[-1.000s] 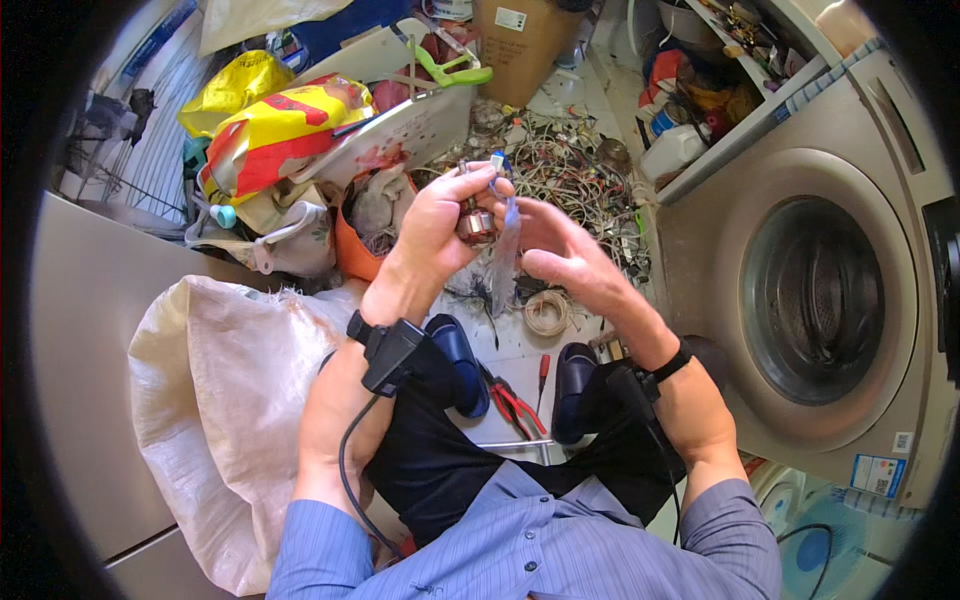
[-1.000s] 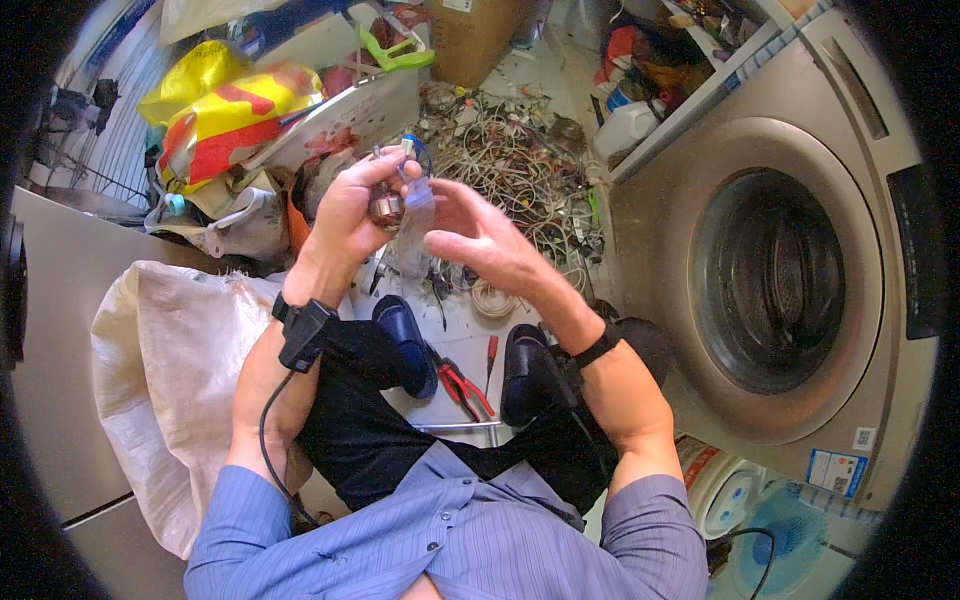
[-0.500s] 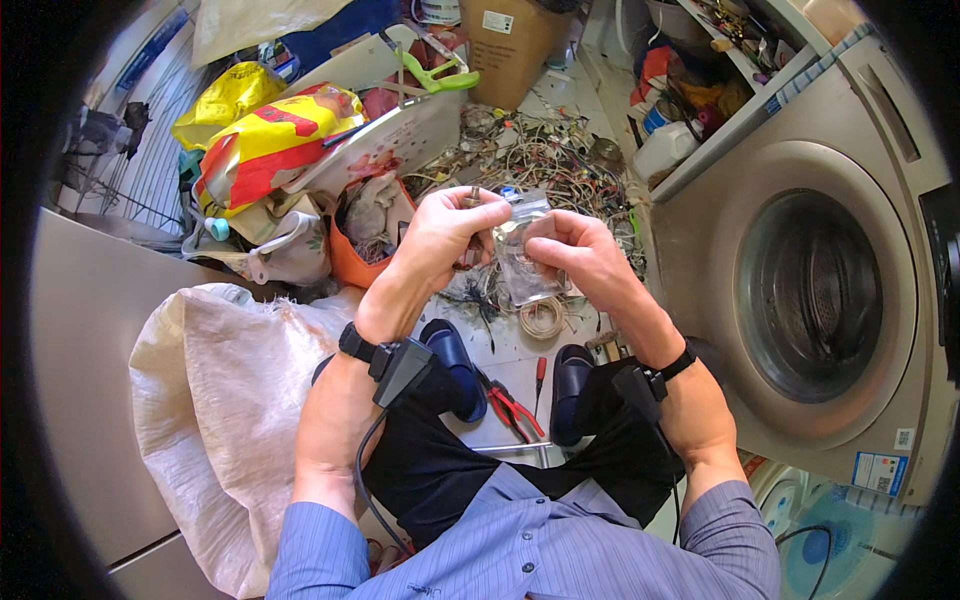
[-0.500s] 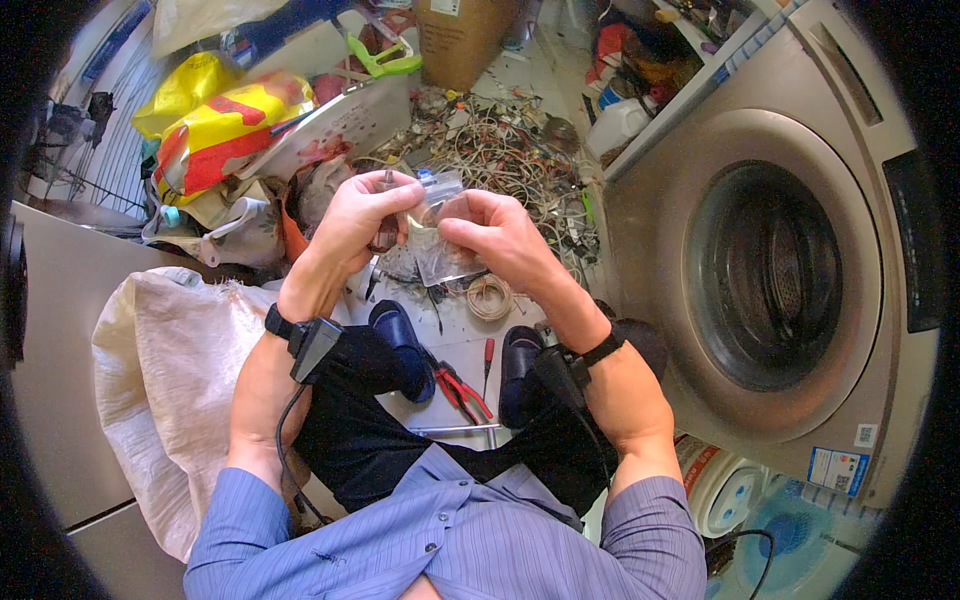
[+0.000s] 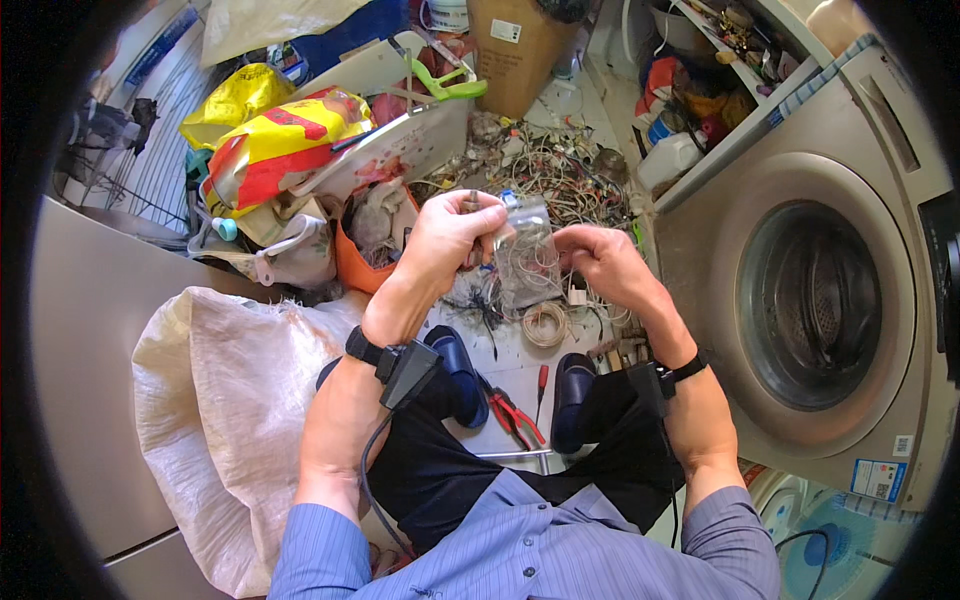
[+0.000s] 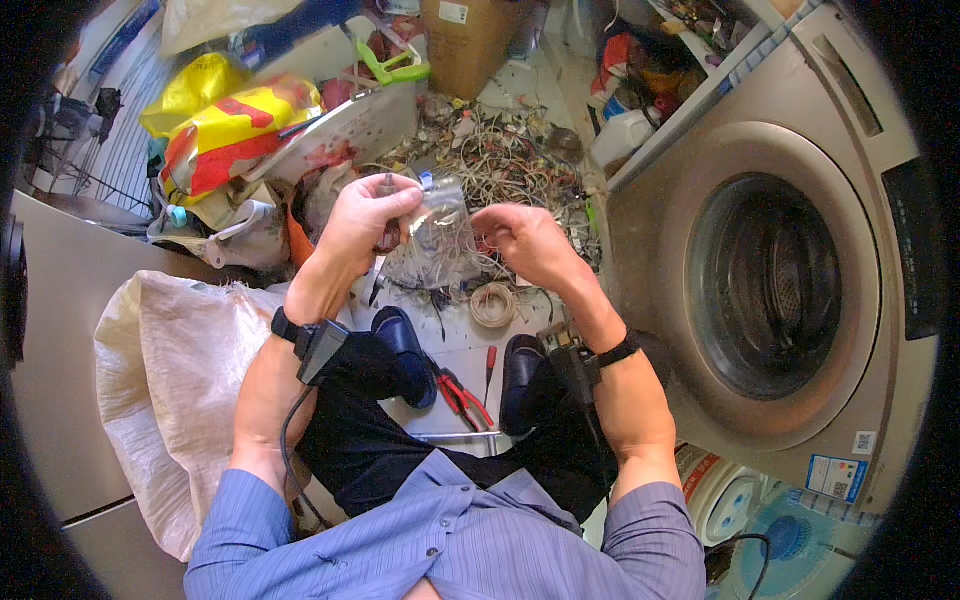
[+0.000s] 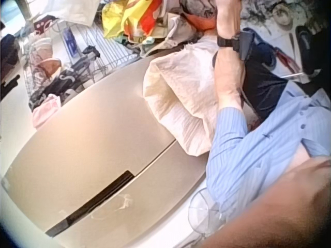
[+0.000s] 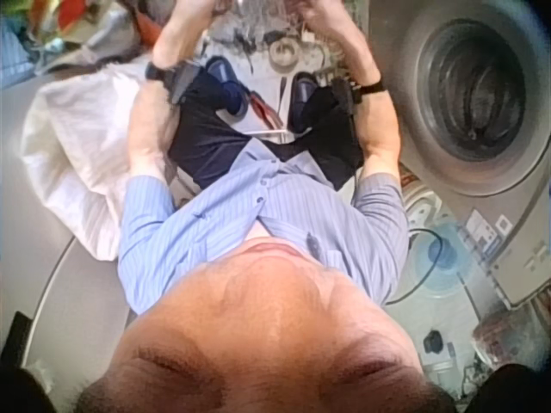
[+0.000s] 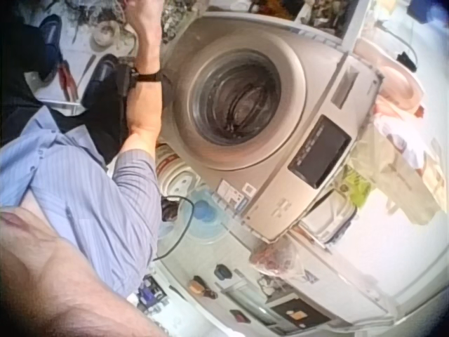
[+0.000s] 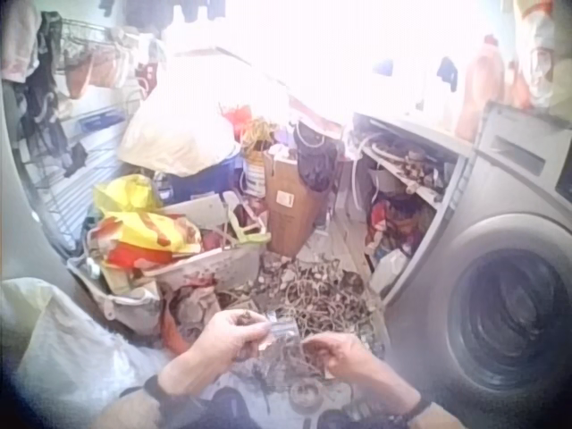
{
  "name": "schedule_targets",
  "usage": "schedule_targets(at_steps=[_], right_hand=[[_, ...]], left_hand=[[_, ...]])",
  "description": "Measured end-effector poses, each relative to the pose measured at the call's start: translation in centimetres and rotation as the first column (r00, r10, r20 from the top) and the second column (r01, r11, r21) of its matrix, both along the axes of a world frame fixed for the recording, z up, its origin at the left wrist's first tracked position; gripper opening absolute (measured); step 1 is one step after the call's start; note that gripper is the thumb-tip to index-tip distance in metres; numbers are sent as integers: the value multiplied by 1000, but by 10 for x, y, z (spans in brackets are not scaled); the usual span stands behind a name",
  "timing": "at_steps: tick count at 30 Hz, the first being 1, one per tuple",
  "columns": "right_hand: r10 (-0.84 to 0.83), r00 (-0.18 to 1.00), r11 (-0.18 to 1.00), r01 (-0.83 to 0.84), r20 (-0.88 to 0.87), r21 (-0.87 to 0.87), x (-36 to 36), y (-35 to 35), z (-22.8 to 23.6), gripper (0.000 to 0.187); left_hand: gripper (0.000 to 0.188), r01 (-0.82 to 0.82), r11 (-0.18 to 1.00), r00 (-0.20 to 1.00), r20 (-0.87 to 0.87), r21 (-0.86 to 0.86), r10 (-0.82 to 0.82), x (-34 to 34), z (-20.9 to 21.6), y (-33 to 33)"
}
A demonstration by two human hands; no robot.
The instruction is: Disassembling or repairing electronic components such as heating elements and motor parts in a cluttered utility space.
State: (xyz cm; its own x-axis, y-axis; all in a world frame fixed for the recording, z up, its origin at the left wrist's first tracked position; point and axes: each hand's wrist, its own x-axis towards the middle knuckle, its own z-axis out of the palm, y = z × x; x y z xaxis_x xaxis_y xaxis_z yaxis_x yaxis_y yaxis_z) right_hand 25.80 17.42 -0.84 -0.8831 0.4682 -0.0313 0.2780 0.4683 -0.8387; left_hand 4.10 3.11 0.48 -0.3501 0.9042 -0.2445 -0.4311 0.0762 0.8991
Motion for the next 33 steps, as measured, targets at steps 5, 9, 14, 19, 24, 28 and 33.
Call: schedule_targets(at_steps=[5, 9, 14, 19, 24, 28, 33], right_hand=[[-242, 898, 960, 167, -368, -224, -6, 10, 6, 35], [-80, 934, 774, -161, -348, -612, -7, 5, -12, 44], [46, 979, 667, -178, -199, -723, -4, -17, -4, 23], [99, 955, 975, -36, 279, -221, 32, -15, 9, 25], [157, 984, 939, -174, 78, 298, 37, -38, 82, 15], [53, 991, 932, -4, -125, 362, 12, -27, 117, 20], [35, 966, 811, 121, -255, 573, 6, -16, 118, 19]], left_hand=[[12, 295, 955, 936, -195, -23, -294, 8, 15, -5], [11, 272, 959, 958, -112, 80, -262, 16, 15, 1], [8, -93, 985, 993, 84, 144, 81, 1, 4, 12], [7, -360, 910, 916, -108, 205, 386, -3, -2, 17], [10, -293, 938, 747, -568, 184, 345, 11, 12, 14], [10, -17, 977, 790, -595, 214, 145, 37, 19, 12], [13, 148, 978, 897, -437, 150, -69, 53, 38, 5]])
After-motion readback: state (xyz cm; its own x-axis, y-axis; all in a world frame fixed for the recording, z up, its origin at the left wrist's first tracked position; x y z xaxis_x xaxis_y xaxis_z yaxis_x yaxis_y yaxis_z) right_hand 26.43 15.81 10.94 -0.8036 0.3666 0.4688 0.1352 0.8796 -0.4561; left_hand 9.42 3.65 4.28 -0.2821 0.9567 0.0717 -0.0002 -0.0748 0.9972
